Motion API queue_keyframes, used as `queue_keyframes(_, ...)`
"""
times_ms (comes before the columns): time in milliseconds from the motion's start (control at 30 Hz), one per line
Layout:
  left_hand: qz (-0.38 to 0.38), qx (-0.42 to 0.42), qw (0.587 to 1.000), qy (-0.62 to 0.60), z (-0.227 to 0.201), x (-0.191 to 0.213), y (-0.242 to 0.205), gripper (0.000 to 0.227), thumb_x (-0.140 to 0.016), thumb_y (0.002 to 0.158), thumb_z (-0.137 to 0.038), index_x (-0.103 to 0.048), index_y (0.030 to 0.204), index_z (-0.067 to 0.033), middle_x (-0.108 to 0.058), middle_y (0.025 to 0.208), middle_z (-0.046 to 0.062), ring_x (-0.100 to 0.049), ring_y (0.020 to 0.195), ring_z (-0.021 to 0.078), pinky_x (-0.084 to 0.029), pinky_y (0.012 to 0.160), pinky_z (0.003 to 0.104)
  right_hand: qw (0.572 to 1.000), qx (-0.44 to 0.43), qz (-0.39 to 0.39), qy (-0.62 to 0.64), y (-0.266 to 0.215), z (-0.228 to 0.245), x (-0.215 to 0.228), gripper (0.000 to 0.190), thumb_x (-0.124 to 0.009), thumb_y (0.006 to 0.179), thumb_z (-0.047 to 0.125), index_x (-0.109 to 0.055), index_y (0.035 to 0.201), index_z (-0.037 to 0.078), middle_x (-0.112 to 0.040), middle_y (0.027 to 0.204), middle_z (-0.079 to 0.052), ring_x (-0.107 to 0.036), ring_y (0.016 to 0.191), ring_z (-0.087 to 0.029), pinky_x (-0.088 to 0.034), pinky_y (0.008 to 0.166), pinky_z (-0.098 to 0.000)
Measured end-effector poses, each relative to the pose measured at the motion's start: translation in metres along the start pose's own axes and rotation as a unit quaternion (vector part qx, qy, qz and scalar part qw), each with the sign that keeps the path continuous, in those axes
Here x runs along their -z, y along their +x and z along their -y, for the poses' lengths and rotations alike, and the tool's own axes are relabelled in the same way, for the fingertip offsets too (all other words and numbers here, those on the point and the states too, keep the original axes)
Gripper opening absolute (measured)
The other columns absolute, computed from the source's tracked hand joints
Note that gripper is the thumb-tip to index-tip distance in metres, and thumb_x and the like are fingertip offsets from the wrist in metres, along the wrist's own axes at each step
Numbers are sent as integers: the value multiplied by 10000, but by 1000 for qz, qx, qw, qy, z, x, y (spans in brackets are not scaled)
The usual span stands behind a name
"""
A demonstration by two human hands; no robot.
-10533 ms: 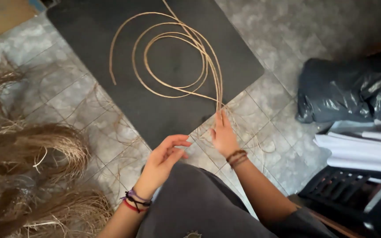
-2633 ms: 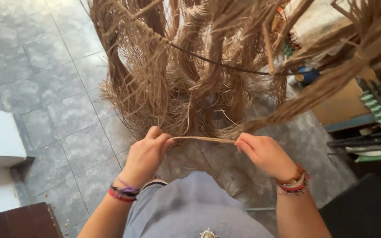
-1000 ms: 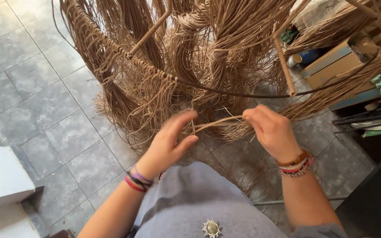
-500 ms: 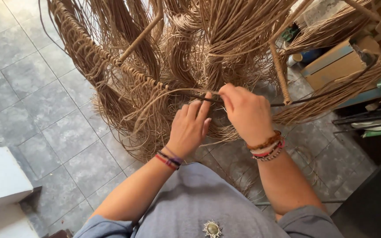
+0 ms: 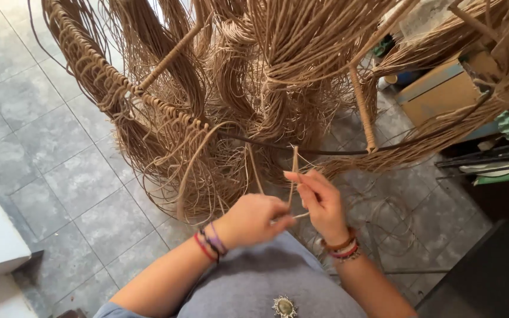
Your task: The person is weaving and tying long strands of natural fiber onto a large circular frame to assemble a decorative furniture piece, while inspecting the work for consistency.
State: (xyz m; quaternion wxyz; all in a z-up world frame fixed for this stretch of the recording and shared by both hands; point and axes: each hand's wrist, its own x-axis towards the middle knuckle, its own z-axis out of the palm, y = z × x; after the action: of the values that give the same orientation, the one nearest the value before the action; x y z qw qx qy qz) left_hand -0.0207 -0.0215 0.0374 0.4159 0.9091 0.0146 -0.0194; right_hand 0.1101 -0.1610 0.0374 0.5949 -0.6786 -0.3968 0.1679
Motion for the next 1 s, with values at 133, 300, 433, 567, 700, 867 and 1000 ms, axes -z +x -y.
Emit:
queue_keyframes(133,-175,-208,962,23,-21,41,0,255,-595,916,-293,-555,711,-146,-525,875,32,-562,814,324,-473,717,441,983,94,138,-72,14,4,16,449,-435,992,146,-670,1334,-25,-605,873,-110,-588,728,-206,-544,698,-345)
queue_keyframes(300,-294,-57,953,-42,-25,51,28,126,-623,993,-333,-597,1021,-213,-688,769,-28,-706,634,256,-560,586,396,903,262,-14,-340,12,-35,18,136,-737,925,226,-748,904,92,-471,646,60,-570,483,-187,-507,475,-286)
queue_keyframes(433,-315,18,948,-26,-19,54,47,230,-627,983,-382,-510,1150,-276,-693,666,-87,-710,611,252,-568,628,385,871,293,-183,-348,23,-11,3,258,-745,950,305,-778,1070,78,-483,646,58,-516,521,-120,-494,533,-250)
queue_keyframes(567,-276,37,950,-141,-33,73,39,373,-659,950,-344,-448,1236,-232,-727,704,-7,-690,620,252,-569,627,383,881,313,-145,-324,27,7,5,158,-781,903,116,-827,1047,68,-567,722,58,-558,546,-119,-529,522,-253)
queue_keyframes(700,-221,24,805,-550,-21,67,14,483,-350,1006,-484,-404,1258,-75,-673,977,197,-684,819,252,-636,588,387,965,168,-20,-201,29,18,13,129,-694,970,178,-782,960,83,-529,670,-19,-509,509,-181,-481,512,-311)
queue_keyframes(867,-258,-51,944,-201,-7,42,-10,329,-372,1016,-363,-597,1099,-138,-700,977,106,-587,895,251,-515,817,349,994,48,101,14,34,6,8,219,-645,985,140,-710,818,14,-444,606,-13,-401,550,-114,-401,545,-253)
queue_keyframes(1000,-301,-100,928,198,-9,52,-26,310,-547,1021,-406,-618,803,-196,-584,703,15,-538,730,241,-479,665,330,991,-33,87,99,28,-9,6,213,-654,975,94,-700,803,-25,-434,519,-7,-394,542,-88,-380,530,-235)
